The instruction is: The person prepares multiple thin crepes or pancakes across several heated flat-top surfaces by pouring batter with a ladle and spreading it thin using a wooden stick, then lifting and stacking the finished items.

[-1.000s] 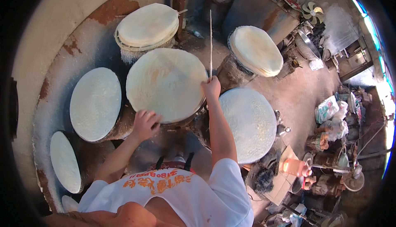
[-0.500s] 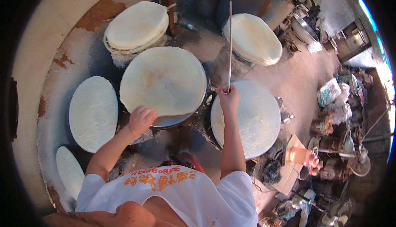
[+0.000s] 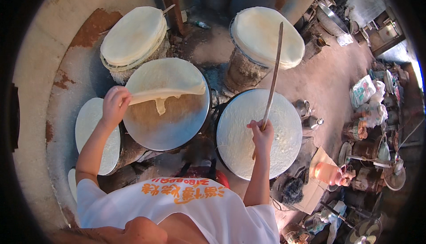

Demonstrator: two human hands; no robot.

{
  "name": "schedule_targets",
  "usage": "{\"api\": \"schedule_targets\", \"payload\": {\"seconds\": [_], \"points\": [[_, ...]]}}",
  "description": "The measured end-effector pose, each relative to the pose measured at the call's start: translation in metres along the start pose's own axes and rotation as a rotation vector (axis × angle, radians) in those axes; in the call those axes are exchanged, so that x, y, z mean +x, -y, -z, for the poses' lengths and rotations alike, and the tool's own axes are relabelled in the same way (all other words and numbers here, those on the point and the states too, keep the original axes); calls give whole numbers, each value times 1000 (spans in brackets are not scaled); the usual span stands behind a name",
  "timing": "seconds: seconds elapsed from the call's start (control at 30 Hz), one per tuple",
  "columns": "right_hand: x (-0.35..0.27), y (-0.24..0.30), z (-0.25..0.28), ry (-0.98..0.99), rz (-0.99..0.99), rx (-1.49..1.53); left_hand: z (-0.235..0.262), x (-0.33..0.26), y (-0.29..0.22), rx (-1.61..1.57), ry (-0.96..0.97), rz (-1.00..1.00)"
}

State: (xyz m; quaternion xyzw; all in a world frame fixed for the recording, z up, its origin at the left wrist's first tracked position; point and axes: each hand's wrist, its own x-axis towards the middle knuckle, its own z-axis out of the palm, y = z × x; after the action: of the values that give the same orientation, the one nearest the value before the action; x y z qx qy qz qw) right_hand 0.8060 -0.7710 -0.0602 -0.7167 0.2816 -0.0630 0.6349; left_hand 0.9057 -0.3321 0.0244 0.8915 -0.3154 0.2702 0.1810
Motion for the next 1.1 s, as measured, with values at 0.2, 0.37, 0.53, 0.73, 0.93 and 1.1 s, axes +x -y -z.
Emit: {"api": "schedule_targets", "payload": {"seconds": [0.2,0.37,0.53,0.73,0.93,1.1], "points": [[19,8,-4,41,-27,-3,12,10,-3,-284,568,50],[47,19,-71,167,96,-305,-43,-17,45,-342,703,294],[69,29,-146,231,345,-299,-143,-20,174,47,417,708],[19,32,-117,249,24,20,-137,-7,158,-170,299,649],[-1,48,-101,218,-59,24,-97,21,149,-287,398,883],[-2,33,-98,172,-70,-49,-26,23,47,-208,35,530]]}}
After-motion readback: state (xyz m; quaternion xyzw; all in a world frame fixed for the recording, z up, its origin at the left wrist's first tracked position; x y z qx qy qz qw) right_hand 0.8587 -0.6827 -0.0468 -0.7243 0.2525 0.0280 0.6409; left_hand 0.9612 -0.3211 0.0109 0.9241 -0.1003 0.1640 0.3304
